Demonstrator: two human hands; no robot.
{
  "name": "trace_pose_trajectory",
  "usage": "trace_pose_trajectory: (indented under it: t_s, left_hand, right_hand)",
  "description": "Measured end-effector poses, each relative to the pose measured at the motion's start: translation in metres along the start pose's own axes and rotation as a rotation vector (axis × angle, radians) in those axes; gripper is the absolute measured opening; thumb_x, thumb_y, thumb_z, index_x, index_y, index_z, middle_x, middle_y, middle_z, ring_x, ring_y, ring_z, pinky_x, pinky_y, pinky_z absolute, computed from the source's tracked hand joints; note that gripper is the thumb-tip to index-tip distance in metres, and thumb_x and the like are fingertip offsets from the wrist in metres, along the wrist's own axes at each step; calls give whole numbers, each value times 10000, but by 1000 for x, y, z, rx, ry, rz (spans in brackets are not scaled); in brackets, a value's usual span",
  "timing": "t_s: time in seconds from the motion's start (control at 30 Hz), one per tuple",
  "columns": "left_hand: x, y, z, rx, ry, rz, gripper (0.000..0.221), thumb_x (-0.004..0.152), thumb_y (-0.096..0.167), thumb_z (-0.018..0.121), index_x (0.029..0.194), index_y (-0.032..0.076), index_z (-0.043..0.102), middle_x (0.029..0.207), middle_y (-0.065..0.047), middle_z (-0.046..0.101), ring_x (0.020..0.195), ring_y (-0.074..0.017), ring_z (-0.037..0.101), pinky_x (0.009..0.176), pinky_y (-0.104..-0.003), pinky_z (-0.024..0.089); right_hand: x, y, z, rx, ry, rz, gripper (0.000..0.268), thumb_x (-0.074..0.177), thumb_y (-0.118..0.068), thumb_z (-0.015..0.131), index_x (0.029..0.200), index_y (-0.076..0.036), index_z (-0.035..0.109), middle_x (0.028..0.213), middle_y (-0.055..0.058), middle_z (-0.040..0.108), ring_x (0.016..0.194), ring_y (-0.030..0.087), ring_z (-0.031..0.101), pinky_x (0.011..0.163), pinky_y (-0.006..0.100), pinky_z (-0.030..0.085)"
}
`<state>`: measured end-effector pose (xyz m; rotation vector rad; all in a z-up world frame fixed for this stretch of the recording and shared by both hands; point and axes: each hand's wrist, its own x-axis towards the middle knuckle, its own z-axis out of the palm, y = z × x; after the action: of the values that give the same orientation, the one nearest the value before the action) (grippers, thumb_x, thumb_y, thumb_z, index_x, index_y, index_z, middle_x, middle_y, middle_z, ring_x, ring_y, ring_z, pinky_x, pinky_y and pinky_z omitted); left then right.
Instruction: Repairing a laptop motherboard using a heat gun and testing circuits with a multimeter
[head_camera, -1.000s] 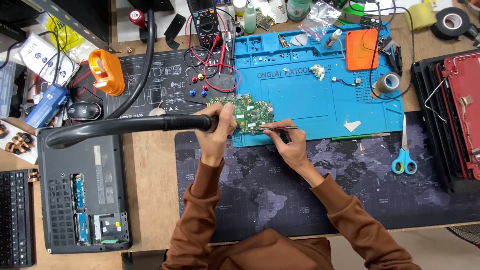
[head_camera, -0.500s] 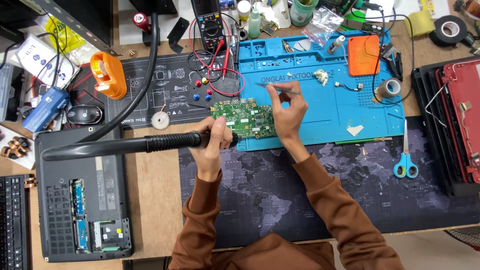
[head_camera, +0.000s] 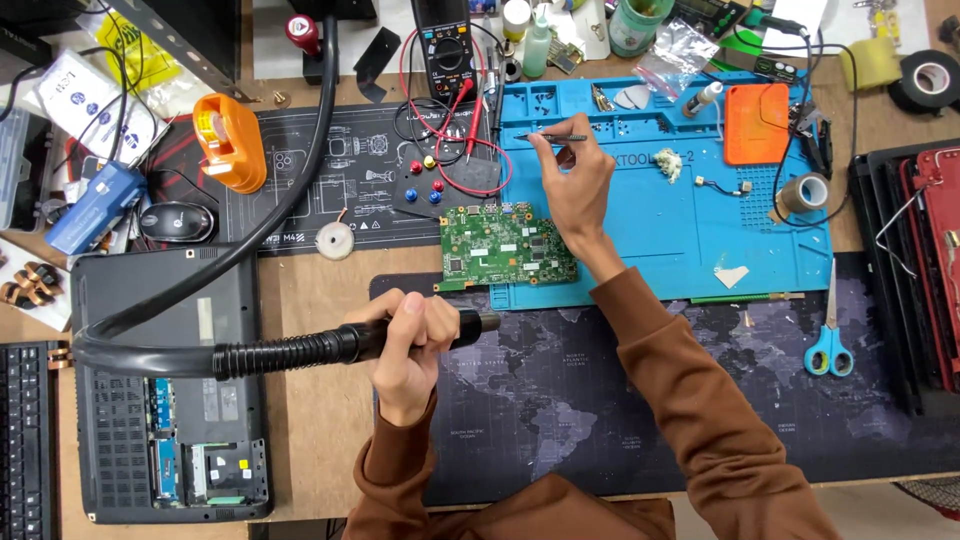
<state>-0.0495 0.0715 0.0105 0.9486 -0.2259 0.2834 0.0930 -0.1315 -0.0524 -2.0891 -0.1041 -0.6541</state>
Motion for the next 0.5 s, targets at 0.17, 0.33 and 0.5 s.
trace_pose_trajectory:
  t_s: [0.17, 0.33, 0.5]
  left_hand:
    - [-3, 0, -2, 9, 14, 8, 422, 997, 30, 476, 598, 120, 372, 374, -56, 308, 330, -194, 364, 426, -295, 369]
    - [-3, 0, -4, 6, 12, 12, 416, 1005, 41, 468, 609, 122, 370, 381, -54, 310, 337, -198, 379, 435, -302, 371]
    - [-1, 0, -5, 8, 11, 26, 409, 997, 31, 467, 611, 129, 374, 373, -40, 312, 328, -187, 383, 433, -299, 379]
  right_hand:
    - [1, -5, 4, -10, -4, 3, 135, 1014, -116, 742, 981, -76, 618, 888, 172, 779, 597, 202, 642, 610, 325, 522]
    - [0, -9, 6, -41, 5, -8, 138, 1005, -110, 745, 972, -68, 618, 874, 181, 776, 599, 227, 659, 607, 335, 524]
    - [-1, -10, 2, -9, 10, 18, 148, 1013, -142, 746, 974, -87, 614, 879, 171, 782, 602, 206, 657, 605, 311, 516]
